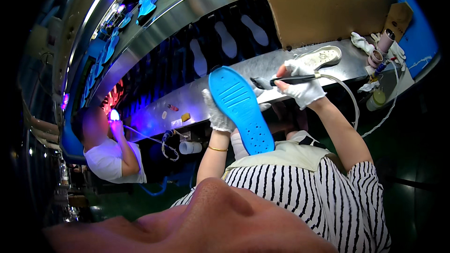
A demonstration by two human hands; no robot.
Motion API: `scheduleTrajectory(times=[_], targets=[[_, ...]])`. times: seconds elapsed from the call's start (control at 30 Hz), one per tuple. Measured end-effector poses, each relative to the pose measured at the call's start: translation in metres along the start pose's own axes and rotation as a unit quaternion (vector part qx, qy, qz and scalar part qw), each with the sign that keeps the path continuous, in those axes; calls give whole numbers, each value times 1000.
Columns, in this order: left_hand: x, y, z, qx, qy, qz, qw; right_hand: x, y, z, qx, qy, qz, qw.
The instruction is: The person applies a liquid sealant to the edges of blue shoe insoles using a fine-tipped brush, handling each insole by hand and placing them back onto a moving conveyor belt.
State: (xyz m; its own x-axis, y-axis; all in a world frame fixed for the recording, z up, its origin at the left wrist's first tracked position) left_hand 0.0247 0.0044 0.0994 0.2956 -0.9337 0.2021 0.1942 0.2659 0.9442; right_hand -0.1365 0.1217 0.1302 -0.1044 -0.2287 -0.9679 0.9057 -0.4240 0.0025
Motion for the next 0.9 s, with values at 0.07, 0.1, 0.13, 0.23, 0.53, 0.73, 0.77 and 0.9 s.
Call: scheduleTrajectory(times=[0.07,0.1,0.13,0.23,0.53,0.73,0.77,0.9], targets=[[-10,-2,5,38,-10,3,999,2,14,14,-11,-19,21,1000],[-13,1,8,-2,0,-130,992,6,18,21,-9,-43,0,999],[-8,-17,10,30,14,-67,997,5,21,28,1,-66,-4,998],[-21,-4,24,5,35,-99,994,-16,25,40,19,-117,-2,993],[-23,-38,30,178,120,203,955,-16,45,32,19,-153,-43,987],[-5,-59,26,239,130,256,928,-25,49,25,32,-299,-169,939],[-6,-57,28,228,124,226,939,-19,56,25,7,-258,-130,957],[-4,-49,27,205,116,186,954,-2,52,16,-34,-73,-59,995]])
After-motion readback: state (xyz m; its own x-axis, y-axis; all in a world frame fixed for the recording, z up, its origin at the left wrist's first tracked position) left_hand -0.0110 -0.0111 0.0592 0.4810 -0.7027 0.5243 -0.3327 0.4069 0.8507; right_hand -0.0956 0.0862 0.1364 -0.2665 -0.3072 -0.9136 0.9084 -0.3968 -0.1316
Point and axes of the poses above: each hand's wrist, its own z-axis towards the middle knuckle, its own y-axis out of the palm, x = y × z, the point moved 5 cm from there along z, towards the middle knuckle, and after that the axes turned 1 degree about -x, right-handed, at the moved point
